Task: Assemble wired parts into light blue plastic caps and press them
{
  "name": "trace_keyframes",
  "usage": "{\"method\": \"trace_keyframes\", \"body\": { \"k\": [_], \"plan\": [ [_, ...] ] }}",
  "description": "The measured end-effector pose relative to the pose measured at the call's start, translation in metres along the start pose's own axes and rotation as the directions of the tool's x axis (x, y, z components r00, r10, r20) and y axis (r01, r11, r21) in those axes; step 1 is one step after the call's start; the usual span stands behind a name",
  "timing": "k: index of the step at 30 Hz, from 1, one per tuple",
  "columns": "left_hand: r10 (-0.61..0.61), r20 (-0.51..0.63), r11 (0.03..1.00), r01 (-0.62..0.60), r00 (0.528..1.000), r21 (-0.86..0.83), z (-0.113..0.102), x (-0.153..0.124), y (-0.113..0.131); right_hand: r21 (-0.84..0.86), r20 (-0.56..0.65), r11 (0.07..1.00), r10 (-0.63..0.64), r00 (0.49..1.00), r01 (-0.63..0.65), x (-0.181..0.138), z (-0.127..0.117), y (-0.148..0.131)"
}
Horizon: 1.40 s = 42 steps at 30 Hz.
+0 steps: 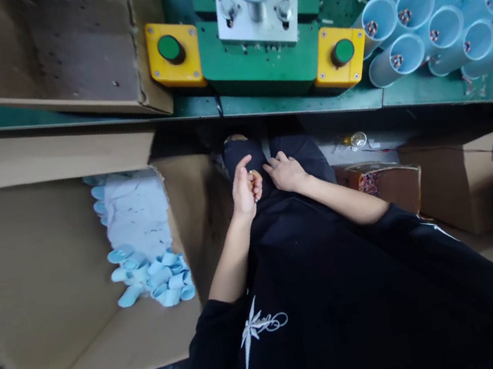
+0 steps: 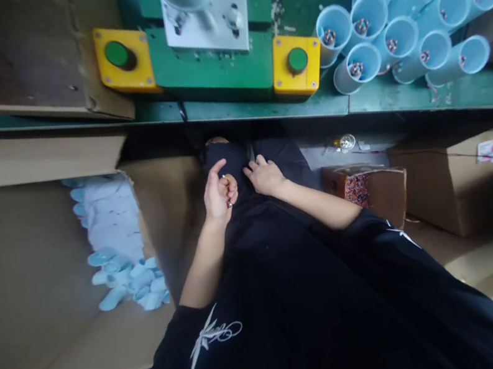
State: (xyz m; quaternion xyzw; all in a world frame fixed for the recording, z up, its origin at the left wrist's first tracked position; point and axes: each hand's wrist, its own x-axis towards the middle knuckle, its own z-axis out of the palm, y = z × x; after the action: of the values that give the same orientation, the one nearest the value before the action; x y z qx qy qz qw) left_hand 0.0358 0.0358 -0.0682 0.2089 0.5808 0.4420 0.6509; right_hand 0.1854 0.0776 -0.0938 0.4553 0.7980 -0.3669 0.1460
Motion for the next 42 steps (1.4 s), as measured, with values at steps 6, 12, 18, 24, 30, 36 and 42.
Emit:
{"method": "trace_keyframes", "body": {
  "k": [6,12,18,24,30,36,42],
  "plan": [
    [-0.003,-0.026,0.999,0.004,1.000,0.034,-0.008,-0.011,0.014,0.049,0.090,0.998,-0.041,0.995,0.036,0.023,-0.043,0.027],
    [0.067,0.133,0.995,-0.077,0.989,0.071,-0.003,-0.028,0.025,0.530,-0.295,0.649,-0.461,0.837,0.545,-0.052,-0.074,0.027],
    [0.094,0.239,0.988,-0.119,0.966,0.095,0.021,-0.033,0.049,0.582,-0.520,0.574,-0.283,0.806,0.576,-0.088,-0.065,-0.002],
    [0.003,0.443,0.890,-0.204,0.897,0.408,0.006,-0.039,0.091,0.674,-0.705,0.237,-0.075,0.705,0.700,-0.099,-0.069,0.017],
    [0.265,0.245,0.805,-0.354,0.933,0.476,0.009,-0.052,0.099,0.575,-0.786,0.252,-0.093,0.611,0.778,-0.094,-0.077,0.018],
    [0.387,0.271,0.773,-0.471,0.881,0.425,0.015,-0.061,0.111,0.519,-0.824,0.340,-0.046,0.565,0.784,-0.088,-0.077,0.021],
    [0.543,0.446,0.529,-0.702,0.712,0.477,0.012,-0.073,0.132,0.519,-0.798,0.579,0.065,0.599,0.629,-0.089,-0.084,0.029]
  ]
}}
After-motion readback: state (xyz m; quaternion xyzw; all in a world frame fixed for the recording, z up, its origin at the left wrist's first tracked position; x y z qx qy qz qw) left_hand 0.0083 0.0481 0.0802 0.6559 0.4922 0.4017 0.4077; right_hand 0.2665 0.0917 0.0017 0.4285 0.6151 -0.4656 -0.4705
